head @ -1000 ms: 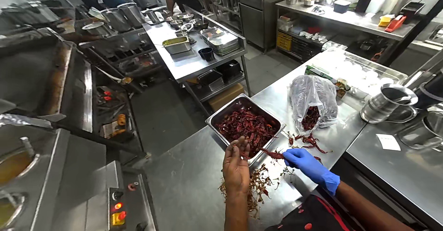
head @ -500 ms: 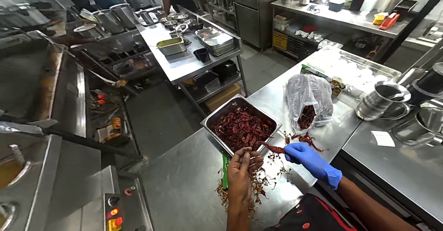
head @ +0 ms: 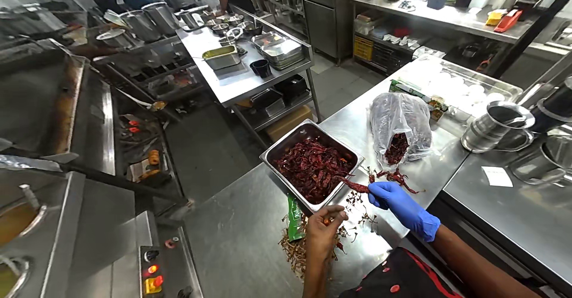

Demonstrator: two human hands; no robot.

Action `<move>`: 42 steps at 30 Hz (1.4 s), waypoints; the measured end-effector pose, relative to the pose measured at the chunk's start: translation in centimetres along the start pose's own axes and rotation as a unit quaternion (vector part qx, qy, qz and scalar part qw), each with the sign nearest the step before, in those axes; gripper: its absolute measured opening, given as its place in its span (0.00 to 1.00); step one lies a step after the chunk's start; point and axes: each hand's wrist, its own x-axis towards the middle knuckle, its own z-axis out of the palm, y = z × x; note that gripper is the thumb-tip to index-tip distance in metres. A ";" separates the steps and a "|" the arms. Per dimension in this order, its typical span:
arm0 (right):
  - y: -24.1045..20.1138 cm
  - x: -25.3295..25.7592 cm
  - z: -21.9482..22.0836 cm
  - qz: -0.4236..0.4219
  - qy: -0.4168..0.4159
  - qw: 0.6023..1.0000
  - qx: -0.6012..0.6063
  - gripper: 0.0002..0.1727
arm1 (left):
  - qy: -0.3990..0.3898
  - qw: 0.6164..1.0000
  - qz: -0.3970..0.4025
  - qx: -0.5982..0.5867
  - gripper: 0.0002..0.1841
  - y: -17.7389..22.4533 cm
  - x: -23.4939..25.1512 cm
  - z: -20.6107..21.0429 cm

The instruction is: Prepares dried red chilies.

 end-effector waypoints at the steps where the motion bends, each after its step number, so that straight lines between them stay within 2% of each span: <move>1: -0.3 0.0 0.0 0.001 0.006 1.000 0.004 0.25 | -0.002 0.992 -0.012 0.122 0.23 -0.7 -0.2 -0.1; 3: -0.6 0.0 0.0 0.004 0.015 1.000 0.008 0.25 | -0.033 0.941 -0.065 0.331 0.43 -0.9 -0.7 0.1; 4: -0.5 0.1 -0.1 0.006 0.016 1.000 0.009 0.25 | -0.053 0.925 -0.080 0.368 0.48 -0.7 -0.9 0.3; 5: -0.3 0.1 -0.2 0.006 0.013 1.000 0.006 0.25 | -0.059 0.927 -0.074 0.362 0.46 -0.7 -1.2 0.3; 6: 0.1 0.1 -0.3 0.003 0.008 1.000 -0.004 0.25 | -0.052 0.946 -0.047 0.316 0.40 -0.8 -1.3 0.4; 8: 1.0 0.0 -0.4 -0.009 -0.011 0.999 -0.042 0.25 | -0.052 0.992 0.008 0.119 0.28 -0.2 -1.1 0.6; 10: 0.7 0.1 0.0 -0.030 -0.027 0.993 -0.114 0.24 | -0.085 0.992 0.020 -0.091 0.25 0.8 -0.8 1.1; 12: 0.3 0.0 0.7 -0.064 -0.036 0.972 -0.225 0.23 | -0.094 0.974 -0.002 -0.207 0.21 1.5 -0.4 1.7; 16: -0.1 0.0 1.6 -0.119 -0.047 0.939 -0.319 0.19 | -0.008 0.967 -0.040 -0.252 0.15 2.1 0.4 3.5; 19: 0.2 0.2 1.7 -0.134 -0.029 0.941 -0.310 0.18 | -0.002 0.962 -0.034 -0.270 0.12 2.3 0.6 4.3; 22: 0.4 0.3 1.8 -0.102 -0.037 0.966 -0.236 0.19 | 0.003 0.958 -0.012 -0.287 0.11 2.5 0.5 4.5; 26: 1.3 0.6 2.2 -0.047 -0.094 0.994 -0.002 0.17 | -0.001 0.928 -0.031 -0.370 0.09 2.6 0.3 4.4; 30: 3.1 0.8 3.3 -0.010 -0.150 0.962 0.228 0.10 | -0.003 0.882 -0.096 -0.460 0.07 3.0 0.3 4.1; 33: 3.8 0.7 3.6 -0.030 -0.184 0.921 0.341 0.05 | -0.022 0.826 -0.144 -0.545 0.07 3.0 0.1 4.0; 35: 3.7 1.0 3.6 -0.044 -0.196 0.904 0.376 0.05 | -0.036 0.798 -0.143 -0.585 0.07 2.9 0.0 4.3; 37: 3.3 1.2 3.3 -0.043 -0.179 0.924 0.336 0.08 | -0.021 0.822 -0.121 -0.556 0.08 2.7 0.1 4.6; 39: 3.2 1.4 2.7 -0.045 -0.147 0.964 0.215 0.13 | 0.000 0.893 -0.091 -0.440 0.10 2.5 0.6 4.3; 41: 3.6 1.6 1.7 -0.027 -0.125 0.990 0.067 0.17 | 0.003 0.972 -0.052 -0.227 0.11 2.0 1.8 3.1; 42: 4.0 1.6 1.1 -0.007 -0.126 0.992 0.015 0.18 | -0.003 0.995 -0.039 -0.097 0.13 1.8 2.7 2.1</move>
